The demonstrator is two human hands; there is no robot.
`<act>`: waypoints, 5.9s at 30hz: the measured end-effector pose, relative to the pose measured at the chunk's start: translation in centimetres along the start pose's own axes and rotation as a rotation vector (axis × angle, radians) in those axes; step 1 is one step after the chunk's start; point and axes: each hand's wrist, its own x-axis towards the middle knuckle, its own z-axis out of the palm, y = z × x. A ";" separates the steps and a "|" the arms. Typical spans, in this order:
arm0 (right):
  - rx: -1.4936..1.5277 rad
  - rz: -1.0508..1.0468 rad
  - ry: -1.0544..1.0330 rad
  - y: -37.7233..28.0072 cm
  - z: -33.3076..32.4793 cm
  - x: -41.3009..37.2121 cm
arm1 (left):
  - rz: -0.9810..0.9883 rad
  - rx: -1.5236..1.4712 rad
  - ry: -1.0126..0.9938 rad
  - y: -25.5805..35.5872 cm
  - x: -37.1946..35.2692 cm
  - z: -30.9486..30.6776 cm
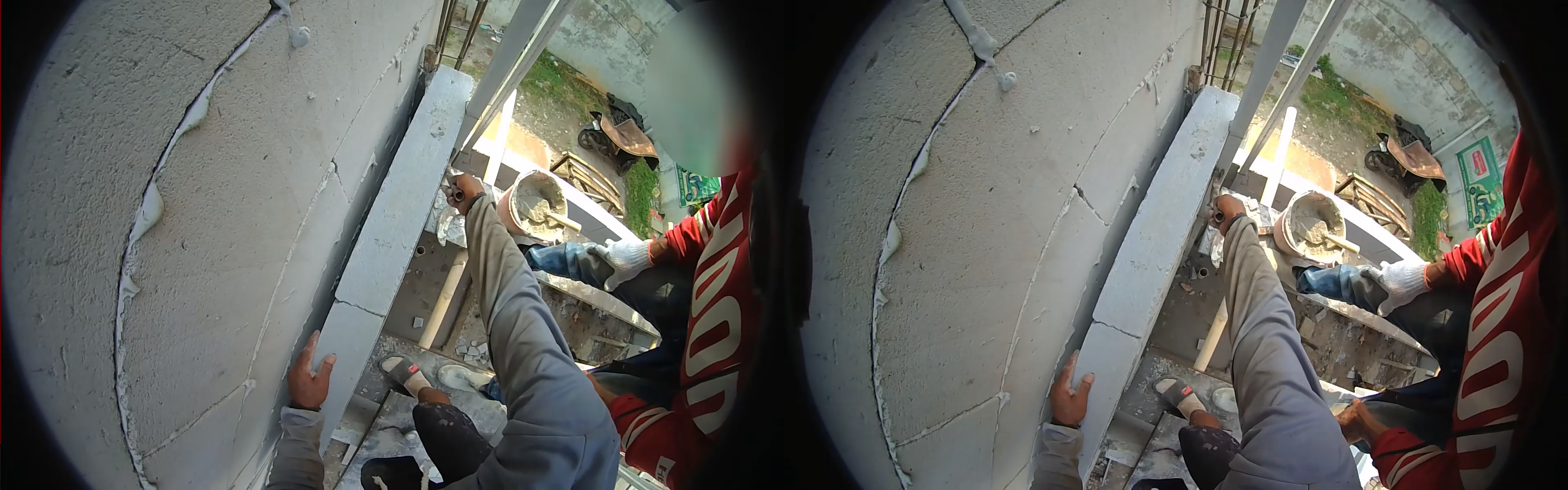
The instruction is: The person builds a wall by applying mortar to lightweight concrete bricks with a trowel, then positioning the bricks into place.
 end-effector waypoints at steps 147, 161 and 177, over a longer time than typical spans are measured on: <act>-2.300 0.071 -0.485 21.7 -14.8 -41.5 | -0.696 -0.240 -0.037 3.0 -39.9 -10.5; -1.958 0.178 -0.263 35.2 -17.7 -57.5 | -0.629 -0.248 0.182 -7.2 -58.4 -16.3; -1.969 0.057 -0.209 40.6 -21.9 -62.8 | -0.788 -0.620 0.344 -11.6 -71.7 -18.9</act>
